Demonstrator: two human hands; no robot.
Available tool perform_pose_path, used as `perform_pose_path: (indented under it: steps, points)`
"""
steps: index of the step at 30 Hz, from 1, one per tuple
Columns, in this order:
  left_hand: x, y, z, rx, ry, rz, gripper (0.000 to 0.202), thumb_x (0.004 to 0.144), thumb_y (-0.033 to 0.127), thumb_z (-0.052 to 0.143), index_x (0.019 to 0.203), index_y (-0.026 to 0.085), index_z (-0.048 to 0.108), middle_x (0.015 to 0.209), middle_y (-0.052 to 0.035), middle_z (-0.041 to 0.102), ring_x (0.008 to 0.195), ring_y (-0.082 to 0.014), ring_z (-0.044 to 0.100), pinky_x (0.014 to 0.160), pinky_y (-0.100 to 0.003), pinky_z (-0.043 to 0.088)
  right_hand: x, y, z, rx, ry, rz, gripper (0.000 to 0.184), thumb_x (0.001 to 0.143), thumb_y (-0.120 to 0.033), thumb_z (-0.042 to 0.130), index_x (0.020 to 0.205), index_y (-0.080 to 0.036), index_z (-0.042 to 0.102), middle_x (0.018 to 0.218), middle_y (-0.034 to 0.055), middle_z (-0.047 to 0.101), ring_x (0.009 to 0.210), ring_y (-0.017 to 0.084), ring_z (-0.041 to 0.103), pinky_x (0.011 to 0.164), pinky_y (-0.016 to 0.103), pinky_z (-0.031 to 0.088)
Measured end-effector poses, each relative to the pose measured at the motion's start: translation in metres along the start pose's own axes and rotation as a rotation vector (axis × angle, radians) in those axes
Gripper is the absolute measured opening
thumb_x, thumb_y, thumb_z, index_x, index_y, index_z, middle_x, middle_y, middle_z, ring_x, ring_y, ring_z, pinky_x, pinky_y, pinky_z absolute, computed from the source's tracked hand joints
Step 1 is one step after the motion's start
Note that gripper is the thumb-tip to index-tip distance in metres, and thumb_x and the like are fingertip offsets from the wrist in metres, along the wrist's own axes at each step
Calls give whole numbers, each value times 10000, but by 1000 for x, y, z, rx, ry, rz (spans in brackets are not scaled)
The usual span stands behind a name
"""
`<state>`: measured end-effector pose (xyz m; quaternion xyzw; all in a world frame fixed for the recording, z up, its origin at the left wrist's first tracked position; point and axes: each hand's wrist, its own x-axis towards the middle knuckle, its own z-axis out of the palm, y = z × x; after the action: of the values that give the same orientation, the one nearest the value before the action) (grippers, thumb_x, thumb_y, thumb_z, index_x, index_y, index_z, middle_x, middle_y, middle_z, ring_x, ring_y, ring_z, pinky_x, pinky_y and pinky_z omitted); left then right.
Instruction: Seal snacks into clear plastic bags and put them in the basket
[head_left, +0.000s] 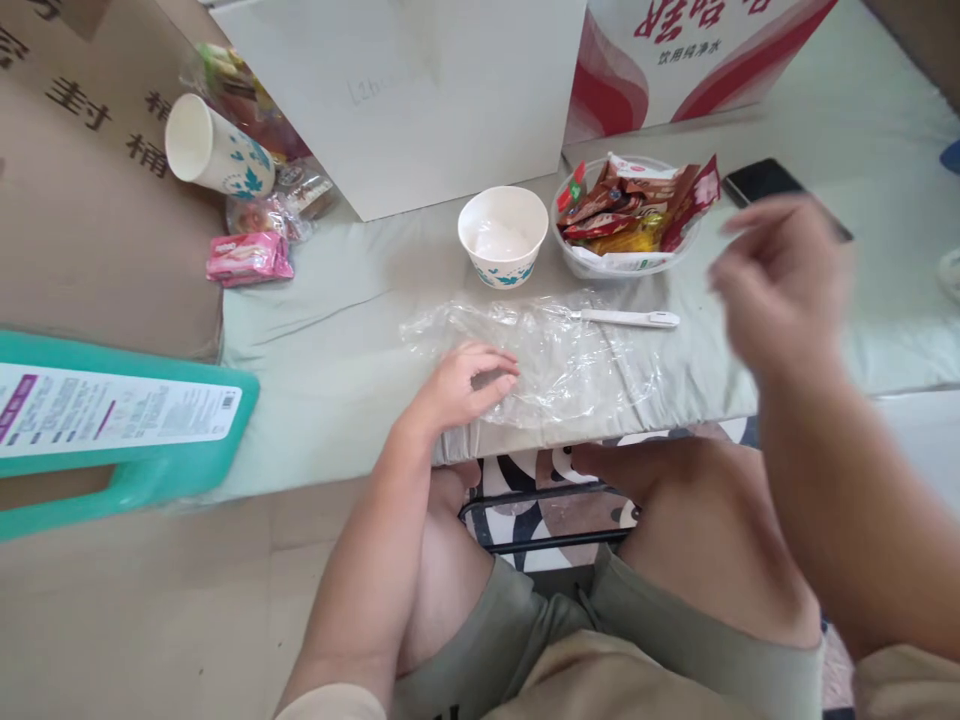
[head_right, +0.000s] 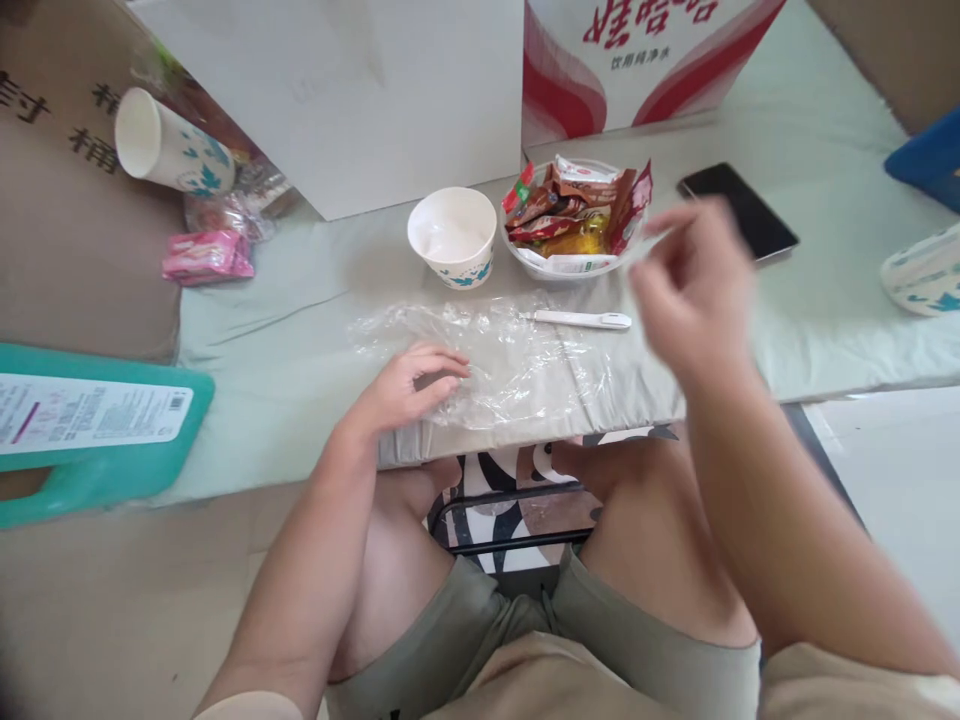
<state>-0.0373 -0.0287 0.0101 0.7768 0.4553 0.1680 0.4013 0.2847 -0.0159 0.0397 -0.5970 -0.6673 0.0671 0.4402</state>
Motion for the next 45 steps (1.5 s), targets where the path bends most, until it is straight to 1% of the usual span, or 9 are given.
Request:
perform_pose_path:
  steps: [4,7,13,23,27,31,33,37,45]
  points:
    - [-18,8,-5,192,4,-5,273,808,446,715,998,258,772,1395,-53,698,1498,-363,449,1279,-657,215,-74,-11,23,-19,-600,-354,524,902,-467,672,1344,-193,609,1309,161,704,1230,372,643,1019,571,501]
    - [-29,13,-4,289,-22,1,384,737,425,797,1078,254,752,1472,-58,644,1560,-381,366,1306,-688,87,-92,-20,35,-121,-732,-455,590,914,-451,683,1433,-199,559,1467,132,635,1341,370,578,1074,558,451]
    - [-38,6,-4,380,-62,-46,411,800,224,686,1209,243,729,1511,-81,615,1557,-385,385,1282,-705,214,-79,-17,47,-177,-542,-495,161,997,-288,576,998,-225,724,1162,41,783,1010,265,702,808,422,460]
    - [-57,-3,-17,-18,330,-81,221,909,305,584,900,216,787,1039,-52,825,1042,-236,775,1003,-419,606,-69,-1,47,-1,-460,-344,131,911,-201,561,807,-228,635,983,53,809,950,262,758,873,438,517]
    - [-58,2,-21,-44,302,-173,311,881,451,622,1010,209,769,1092,-77,811,1102,-283,757,1104,-514,542,-68,-3,47,45,-467,-356,118,895,-197,563,800,-233,624,947,50,805,922,259,759,865,439,524]
    - [-53,7,-16,71,214,-209,397,757,453,775,1080,227,726,1235,-71,777,1333,-333,646,1324,-654,121,-71,-8,49,98,-471,-409,112,885,-172,569,798,-233,607,913,41,800,901,248,756,848,421,521]
    - [-51,7,-12,53,257,-249,357,782,358,748,1113,233,702,1162,-61,798,1240,-298,704,1308,-642,205,-73,-10,48,137,-490,-437,93,903,-187,570,834,-233,613,928,41,799,915,245,754,859,418,515]
    - [-49,1,-9,-159,426,-228,226,804,241,666,1028,214,686,880,-43,801,956,-238,785,1005,-451,590,-77,-12,45,190,-557,-475,203,917,-335,645,1089,-228,640,1058,69,787,1036,275,734,931,452,493]
    - [-53,-18,-29,-548,809,-79,270,686,285,776,867,228,584,728,27,748,586,-129,698,644,-283,607,-76,-1,44,180,-486,-457,196,893,-301,683,1078,-237,691,1208,102,771,1177,330,693,997,532,501]
